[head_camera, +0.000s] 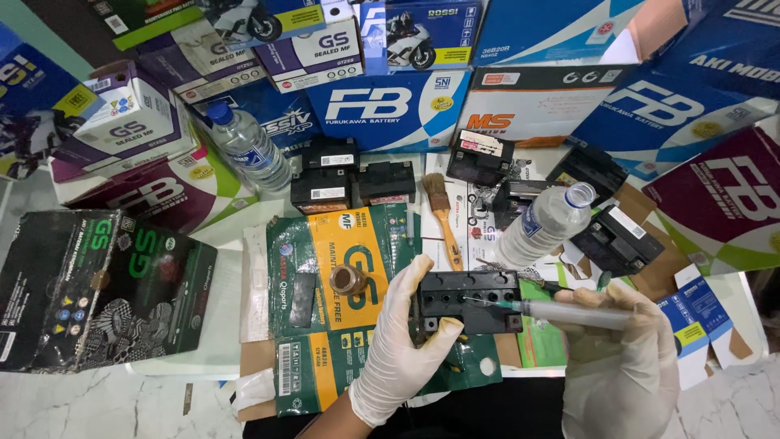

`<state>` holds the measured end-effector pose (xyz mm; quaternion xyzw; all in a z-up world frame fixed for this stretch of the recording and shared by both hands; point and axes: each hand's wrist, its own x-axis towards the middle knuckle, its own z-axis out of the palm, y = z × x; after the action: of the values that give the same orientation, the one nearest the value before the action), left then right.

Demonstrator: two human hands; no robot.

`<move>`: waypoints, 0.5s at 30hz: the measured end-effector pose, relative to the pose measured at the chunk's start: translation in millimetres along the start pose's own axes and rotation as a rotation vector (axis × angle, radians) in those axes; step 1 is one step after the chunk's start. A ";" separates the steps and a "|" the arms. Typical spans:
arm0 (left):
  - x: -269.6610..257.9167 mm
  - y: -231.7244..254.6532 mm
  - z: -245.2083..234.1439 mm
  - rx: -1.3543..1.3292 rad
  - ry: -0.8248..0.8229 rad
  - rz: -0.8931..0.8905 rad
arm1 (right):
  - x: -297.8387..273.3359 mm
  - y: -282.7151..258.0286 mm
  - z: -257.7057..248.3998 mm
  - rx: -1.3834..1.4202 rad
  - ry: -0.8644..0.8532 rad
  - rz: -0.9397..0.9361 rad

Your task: Filling motorcycle battery cells with liquid using a syringe and placing protective caps

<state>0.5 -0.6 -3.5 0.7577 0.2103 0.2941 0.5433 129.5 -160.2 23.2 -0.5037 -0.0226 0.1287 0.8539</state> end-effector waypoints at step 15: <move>-35.0 -14.6 -8.3 0.011 0.059 -0.048 | -5.8 4.5 23.1 0.115 -0.036 0.130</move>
<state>-30.9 -12.4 -23.0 0.7465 0.2460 0.3020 0.5394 119.1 -139.9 31.2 -0.4517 0.0024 0.1940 0.8708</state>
